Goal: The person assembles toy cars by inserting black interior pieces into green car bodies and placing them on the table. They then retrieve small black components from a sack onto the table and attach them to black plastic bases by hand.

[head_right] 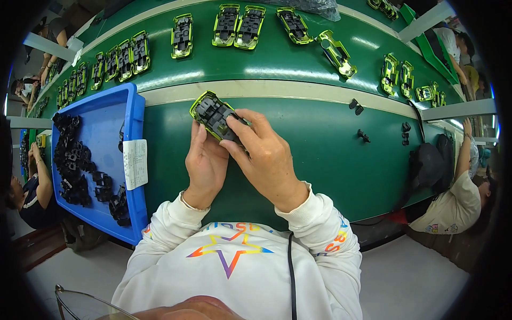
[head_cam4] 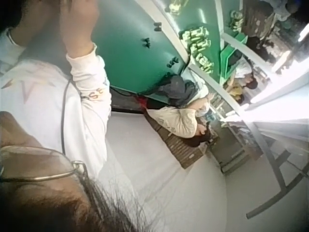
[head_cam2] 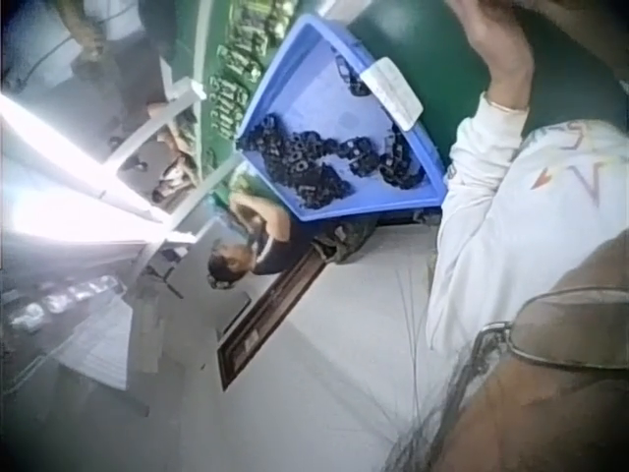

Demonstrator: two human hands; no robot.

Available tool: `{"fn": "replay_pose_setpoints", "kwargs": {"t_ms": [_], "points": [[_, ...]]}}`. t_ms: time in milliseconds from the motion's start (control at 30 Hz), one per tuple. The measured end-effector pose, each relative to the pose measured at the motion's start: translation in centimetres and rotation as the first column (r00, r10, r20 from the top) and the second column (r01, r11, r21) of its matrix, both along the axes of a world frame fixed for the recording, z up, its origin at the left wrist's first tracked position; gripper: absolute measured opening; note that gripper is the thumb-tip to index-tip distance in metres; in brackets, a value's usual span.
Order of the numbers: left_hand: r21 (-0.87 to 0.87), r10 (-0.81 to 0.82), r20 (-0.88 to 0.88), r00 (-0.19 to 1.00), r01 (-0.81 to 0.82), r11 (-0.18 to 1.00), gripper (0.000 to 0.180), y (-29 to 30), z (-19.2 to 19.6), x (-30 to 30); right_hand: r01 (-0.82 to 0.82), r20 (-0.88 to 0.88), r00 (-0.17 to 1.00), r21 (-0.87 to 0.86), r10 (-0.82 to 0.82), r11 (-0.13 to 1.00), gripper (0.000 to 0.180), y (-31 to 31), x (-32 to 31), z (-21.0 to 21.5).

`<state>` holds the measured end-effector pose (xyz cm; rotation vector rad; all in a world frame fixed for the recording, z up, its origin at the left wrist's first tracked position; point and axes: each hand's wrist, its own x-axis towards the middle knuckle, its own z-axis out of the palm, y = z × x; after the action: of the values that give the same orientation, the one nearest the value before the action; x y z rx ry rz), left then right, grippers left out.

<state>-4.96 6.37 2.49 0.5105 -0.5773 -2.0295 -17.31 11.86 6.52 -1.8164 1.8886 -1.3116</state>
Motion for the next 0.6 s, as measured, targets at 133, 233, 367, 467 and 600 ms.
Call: {"fn": "replay_pose_setpoints", "kwargs": {"t_ms": [133, 233, 367, 467, 600], "points": [[-0.002, -0.003, 0.040, 0.999, 0.003, 1.000, 0.041, 0.0, 0.0, 0.1, -0.006, -0.055, 0.998, 0.066, 0.010, 0.998, 0.035, 0.1, -0.1, 0.4], [0.000, -0.006, 0.072, 0.997, 0.006, 1.000, 0.041, -0.1, 0.2, 0.2, -0.010, -0.064, 0.998, 0.100, 0.016, 0.995, 0.034, 0.2, 0.0, 0.9], [-0.025, -0.015, 0.114, 0.993, 0.018, 1.000, 0.043, -0.1, 0.2, 0.3, 0.027, -0.087, 0.996, 0.160, -0.013, 0.987, 0.038, 0.1, 0.7, 1.5], [-0.019, -0.031, 0.108, 0.994, 0.033, 0.999, 0.043, 0.0, 0.5, 0.4, 0.017, -0.138, 0.990, 0.193, 0.010, 0.981, 0.039, 0.1, 0.9, 1.5], [-0.058, -0.021, 0.121, 0.992, 0.028, 0.998, 0.045, -0.1, 0.4, 0.3, -0.024, -0.101, 0.994, 0.176, 0.042, 0.984, 0.042, 0.4, 0.6, 1.8]]}}
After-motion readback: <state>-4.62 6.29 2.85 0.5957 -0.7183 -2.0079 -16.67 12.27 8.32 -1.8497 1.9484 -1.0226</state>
